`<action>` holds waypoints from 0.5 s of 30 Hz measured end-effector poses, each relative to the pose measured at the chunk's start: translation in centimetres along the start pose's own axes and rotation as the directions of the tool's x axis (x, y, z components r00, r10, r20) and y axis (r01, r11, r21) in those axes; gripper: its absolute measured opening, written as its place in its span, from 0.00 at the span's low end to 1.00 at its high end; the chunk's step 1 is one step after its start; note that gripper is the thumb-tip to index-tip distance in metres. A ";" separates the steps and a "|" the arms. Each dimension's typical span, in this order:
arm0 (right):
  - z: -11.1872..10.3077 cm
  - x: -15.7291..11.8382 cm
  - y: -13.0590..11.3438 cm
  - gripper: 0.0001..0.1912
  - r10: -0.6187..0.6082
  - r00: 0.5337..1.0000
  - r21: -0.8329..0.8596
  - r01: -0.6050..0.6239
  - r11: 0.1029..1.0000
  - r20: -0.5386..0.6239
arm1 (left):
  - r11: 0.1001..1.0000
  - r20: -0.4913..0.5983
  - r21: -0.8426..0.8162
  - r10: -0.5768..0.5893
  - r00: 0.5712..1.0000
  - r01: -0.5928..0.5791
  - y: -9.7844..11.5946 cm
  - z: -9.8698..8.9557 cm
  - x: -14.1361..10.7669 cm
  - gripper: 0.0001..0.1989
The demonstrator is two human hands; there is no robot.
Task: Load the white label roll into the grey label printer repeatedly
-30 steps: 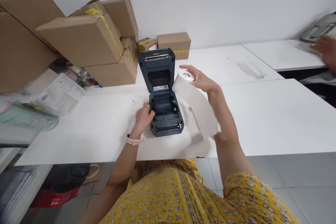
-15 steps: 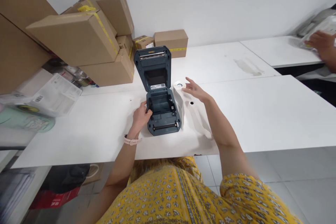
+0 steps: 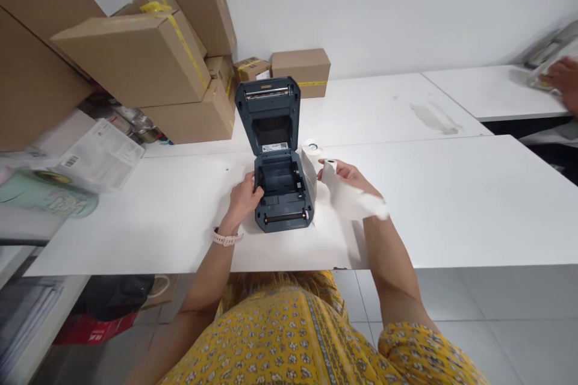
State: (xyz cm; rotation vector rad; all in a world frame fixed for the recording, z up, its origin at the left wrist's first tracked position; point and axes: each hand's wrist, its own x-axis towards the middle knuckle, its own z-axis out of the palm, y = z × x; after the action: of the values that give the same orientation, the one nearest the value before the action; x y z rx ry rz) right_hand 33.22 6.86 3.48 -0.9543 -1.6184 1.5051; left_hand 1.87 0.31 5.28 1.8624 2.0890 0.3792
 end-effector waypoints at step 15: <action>9.7 9.2 -4.6 0.26 0.145 0.820 -0.828 0.523 0.204 0.553 | 1.000 0.021 -0.002 -0.025 0.999 0.025 0.5 -0.5 -0.1 0.27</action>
State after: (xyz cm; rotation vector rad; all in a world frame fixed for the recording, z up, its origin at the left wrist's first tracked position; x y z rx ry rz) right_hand 20.18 10.27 7.66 -0.8226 -3.1450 0.2954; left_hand 2.16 0.27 5.98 1.8290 2.0951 0.3545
